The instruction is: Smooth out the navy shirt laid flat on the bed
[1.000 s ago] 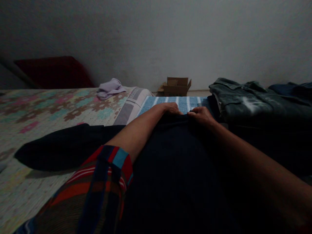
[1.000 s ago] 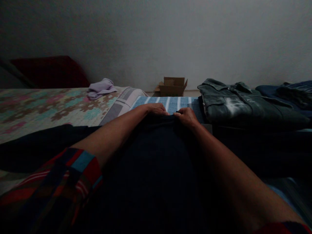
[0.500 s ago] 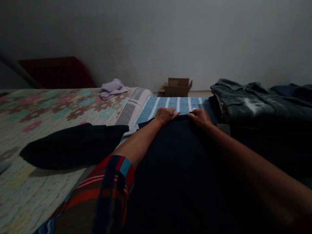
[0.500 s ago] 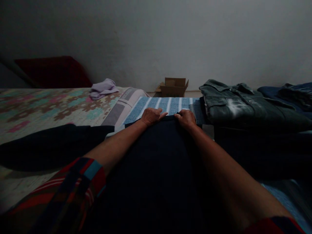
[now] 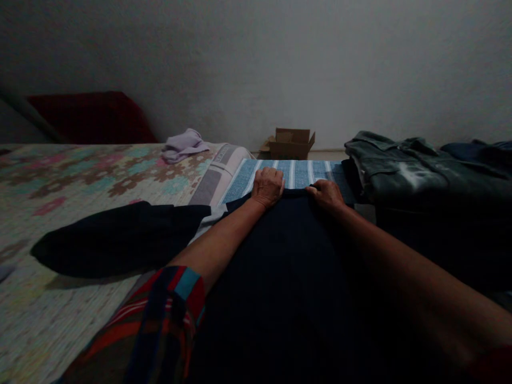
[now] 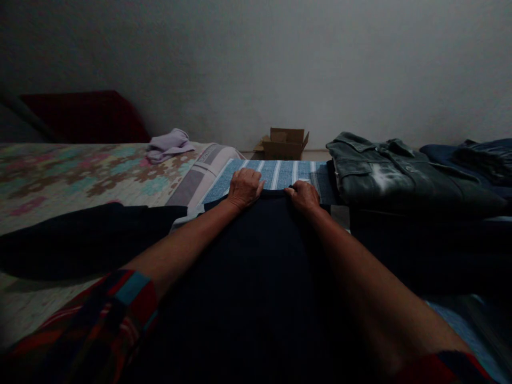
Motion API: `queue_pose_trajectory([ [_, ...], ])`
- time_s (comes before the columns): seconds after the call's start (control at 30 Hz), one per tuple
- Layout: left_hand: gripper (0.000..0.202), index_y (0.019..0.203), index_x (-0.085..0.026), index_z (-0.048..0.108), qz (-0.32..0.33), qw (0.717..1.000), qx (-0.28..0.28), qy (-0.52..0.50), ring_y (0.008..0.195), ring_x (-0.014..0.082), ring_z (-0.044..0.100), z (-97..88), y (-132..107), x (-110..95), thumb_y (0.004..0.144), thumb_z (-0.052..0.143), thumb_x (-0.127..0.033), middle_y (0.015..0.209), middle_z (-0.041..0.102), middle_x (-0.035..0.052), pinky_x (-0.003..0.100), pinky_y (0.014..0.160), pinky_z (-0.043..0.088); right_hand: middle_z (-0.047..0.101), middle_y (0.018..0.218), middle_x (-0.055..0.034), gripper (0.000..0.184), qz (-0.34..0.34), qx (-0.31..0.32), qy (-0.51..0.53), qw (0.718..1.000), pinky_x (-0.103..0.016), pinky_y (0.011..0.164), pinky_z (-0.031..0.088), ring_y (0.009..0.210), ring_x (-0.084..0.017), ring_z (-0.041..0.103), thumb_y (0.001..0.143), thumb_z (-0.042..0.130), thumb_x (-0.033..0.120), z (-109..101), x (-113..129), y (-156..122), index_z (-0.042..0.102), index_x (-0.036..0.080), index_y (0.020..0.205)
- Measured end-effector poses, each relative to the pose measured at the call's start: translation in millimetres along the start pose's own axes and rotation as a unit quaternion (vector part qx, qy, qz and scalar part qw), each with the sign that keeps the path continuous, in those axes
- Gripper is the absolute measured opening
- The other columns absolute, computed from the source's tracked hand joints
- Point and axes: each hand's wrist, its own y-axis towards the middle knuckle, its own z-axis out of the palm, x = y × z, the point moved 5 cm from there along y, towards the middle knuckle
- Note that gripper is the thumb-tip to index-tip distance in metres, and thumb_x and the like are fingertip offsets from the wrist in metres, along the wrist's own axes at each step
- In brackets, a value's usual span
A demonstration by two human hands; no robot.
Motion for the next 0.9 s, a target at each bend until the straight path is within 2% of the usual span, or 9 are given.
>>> queue_pose_trajectory([
  [0.1, 0.036, 0.116, -0.012, 0.051, 0.047, 0.997, -0.049, -0.040, 0.122, 0.0282, 0.040, -16.5, -30, -25, 0.091, 0.038, -0.034, 0.129, 0.050, 0.0158, 0.042, 0.099, 0.029, 0.069, 0.087, -0.0087, 0.034, 0.009, 0.007, -0.010, 1.000, -0.025, 0.062, 0.036, 0.083, -0.020, 0.061, 0.084, 0.049, 0.045, 1, 1, 0, 0.068, 0.017, 0.086],
  [0.13, 0.042, 0.122, -0.013, 0.047, 0.057, 0.997, -0.024, -0.054, 0.129, 0.0275, 0.032, -15.8, -41, -33, 0.091, 0.037, -0.039, 0.137, 0.042, 0.0146, 0.043, 0.103, 0.025, 0.069, 0.088, -0.0086, 0.034, 0.012, 0.009, -0.012, 1.000, -0.025, 0.063, 0.036, 0.084, -0.020, 0.061, 0.084, 0.049, 0.046, 1, 1, 0, 0.068, 0.017, 0.086],
  [0.27, 0.074, 0.139, -0.012, 0.029, 0.051, 0.976, 0.175, -0.120, 0.138, 0.0274, 0.013, 7.5, -75, -49, 0.087, 0.024, -0.064, 0.149, 0.024, 0.0136, 0.047, 0.109, 0.017, 0.068, 0.092, -0.0080, 0.033, 0.027, 0.012, -0.024, 0.999, -0.025, 0.065, 0.037, 0.088, -0.020, 0.060, 0.085, 0.048, 0.045, 2, 2, -2, 0.067, 0.018, 0.091],
  [0.33, 0.079, 0.142, -0.012, 0.023, 0.044, 0.964, 0.220, -0.141, 0.139, 0.0267, 0.008, 15.8, -80, -50, 0.085, 0.021, -0.067, 0.151, 0.020, 0.0127, 0.047, 0.110, 0.014, 0.068, 0.092, -0.0082, 0.034, 0.039, 0.012, -0.034, 0.999, -0.026, 0.066, 0.037, 0.088, -0.021, 0.060, 0.085, 0.047, 0.045, 1, 4, -5, 0.067, 0.019, 0.091],
  [0.47, 0.080, 0.143, -0.010, 0.020, 0.034, 0.961, 0.227, -0.156, 0.140, 0.0266, 0.004, 19.7, -77, -46, 0.085, 0.022, -0.066, 0.151, 0.016, 0.0138, 0.048, 0.110, 0.010, 0.065, 0.096, -0.0117, 0.032, 0.051, -0.021, -0.078, 0.995, -0.031, 0.071, 0.038, 0.090, -0.024, 0.058, 0.087, 0.045, 0.041, -9, 20, -15, 0.063, 0.017, 0.097],
  [0.6, 0.077, 0.143, -0.013, 0.019, 0.041, 0.965, 0.199, -0.168, 0.139, 0.0279, 0.008, 13.2, -76, -47, 0.085, 0.030, -0.063, 0.151, 0.018, 0.0136, 0.048, 0.110, 0.011, 0.061, 0.105, -0.0119, 0.025, -0.108, -0.075, -0.154, 0.979, -0.037, 0.086, 0.032, 0.099, -0.025, 0.051, 0.088, 0.043, 0.030, -17, 62, -32, 0.058, 0.017, 0.103],
  [0.7, 0.070, 0.143, -0.014, 0.019, 0.036, 0.970, 0.175, -0.164, 0.139, 0.0259, 0.013, 8.1, -78, -39, 0.088, 0.032, -0.056, 0.150, 0.021, 0.0133, 0.045, 0.111, 0.013, 0.059, 0.109, -0.0098, 0.026, -0.189, -0.032, -0.144, 0.971, -0.037, 0.092, 0.029, 0.103, -0.023, 0.049, 0.091, 0.039, 0.032, -7, 77, -45, 0.058, 0.019, 0.104],
  [0.8, 0.070, 0.141, -0.009, 0.025, -0.004, 0.976, 0.180, -0.125, 0.139, 0.0256, 0.011, 11.0, -83, -18, 0.089, 0.028, -0.056, 0.149, 0.022, 0.0155, 0.043, 0.111, 0.011, 0.056, 0.115, -0.0094, 0.029, -0.205, 0.020, -0.130, 0.970, -0.036, 0.093, 0.030, 0.109, -0.023, 0.046, 0.093, 0.036, 0.033, 8, 71, -53, 0.057, 0.019, 0.106],
  [0.9, 0.077, 0.143, -0.012, 0.023, -0.027, 0.971, 0.209, -0.113, 0.139, 0.0280, 0.008, 19.9, -86, 1, 0.086, 0.022, -0.065, 0.151, 0.017, 0.0134, 0.048, 0.110, 0.010, 0.052, 0.123, -0.0096, 0.032, -0.215, 0.051, -0.119, 0.968, -0.038, 0.098, 0.029, 0.120, -0.024, 0.039, 0.094, 0.034, 0.034, 20, 61, -55, 0.055, 0.018, 0.111],
])
